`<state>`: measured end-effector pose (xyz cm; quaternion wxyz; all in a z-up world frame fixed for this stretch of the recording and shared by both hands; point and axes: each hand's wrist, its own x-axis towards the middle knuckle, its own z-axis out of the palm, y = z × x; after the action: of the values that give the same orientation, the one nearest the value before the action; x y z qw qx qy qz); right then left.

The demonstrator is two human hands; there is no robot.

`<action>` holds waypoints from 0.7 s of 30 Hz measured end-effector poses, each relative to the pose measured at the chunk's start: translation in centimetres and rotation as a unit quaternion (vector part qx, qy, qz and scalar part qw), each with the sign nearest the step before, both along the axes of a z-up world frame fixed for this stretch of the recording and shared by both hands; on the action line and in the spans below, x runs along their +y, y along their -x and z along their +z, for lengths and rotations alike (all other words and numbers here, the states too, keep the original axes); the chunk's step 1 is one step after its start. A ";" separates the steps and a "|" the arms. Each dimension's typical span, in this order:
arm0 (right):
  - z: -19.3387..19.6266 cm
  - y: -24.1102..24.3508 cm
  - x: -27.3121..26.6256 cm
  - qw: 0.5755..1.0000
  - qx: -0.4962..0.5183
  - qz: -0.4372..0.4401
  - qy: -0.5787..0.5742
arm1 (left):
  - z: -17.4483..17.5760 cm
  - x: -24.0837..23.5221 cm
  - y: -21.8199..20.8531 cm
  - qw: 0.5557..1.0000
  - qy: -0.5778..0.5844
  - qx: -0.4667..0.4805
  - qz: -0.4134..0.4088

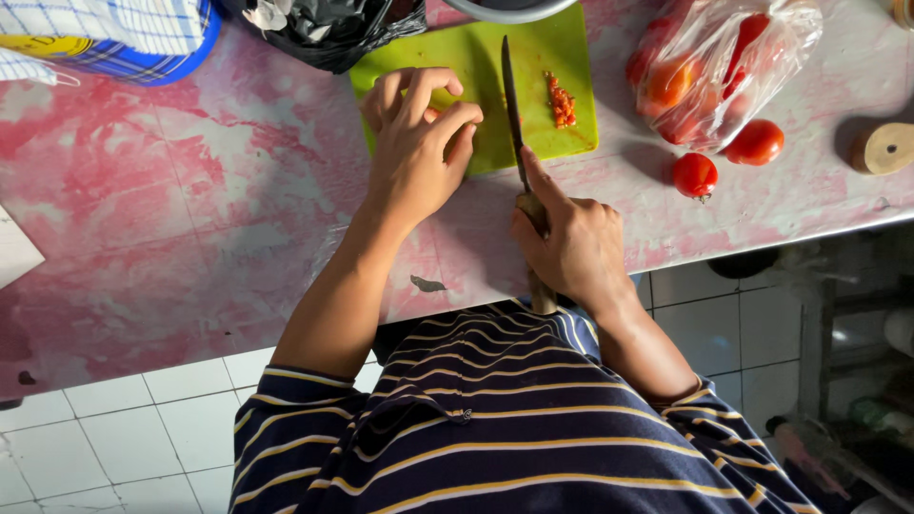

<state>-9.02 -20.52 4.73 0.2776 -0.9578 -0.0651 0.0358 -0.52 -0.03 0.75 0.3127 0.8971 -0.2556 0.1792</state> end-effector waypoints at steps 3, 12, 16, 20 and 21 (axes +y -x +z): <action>0.1 0.4 -1.5 1.000 0.002 -0.016 0.000 | 0.2 0.0 0.1 1.000 -0.014 -0.006 -0.016; 0.5 0.7 -1.7 0.999 -0.023 -0.038 0.003 | 3.3 2.6 -0.3 0.995 -0.034 0.089 -0.041; 0.4 0.4 0.1 0.999 -0.025 -0.004 -0.018 | 3.8 4.0 -0.4 0.994 -0.068 0.089 -0.016; -0.2 -0.6 2.5 0.998 -0.014 0.059 -0.024 | 2.9 4.2 -0.6 0.994 -0.060 0.093 -0.007; -0.3 -0.9 3.0 0.997 0.000 0.071 -0.004 | 2.8 4.3 -0.6 0.994 -0.062 0.091 -0.005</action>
<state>-8.15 -17.56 4.46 0.2785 -0.9495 -0.1334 0.0547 0.10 4.26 3.54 0.2795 0.9261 -0.2408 0.0794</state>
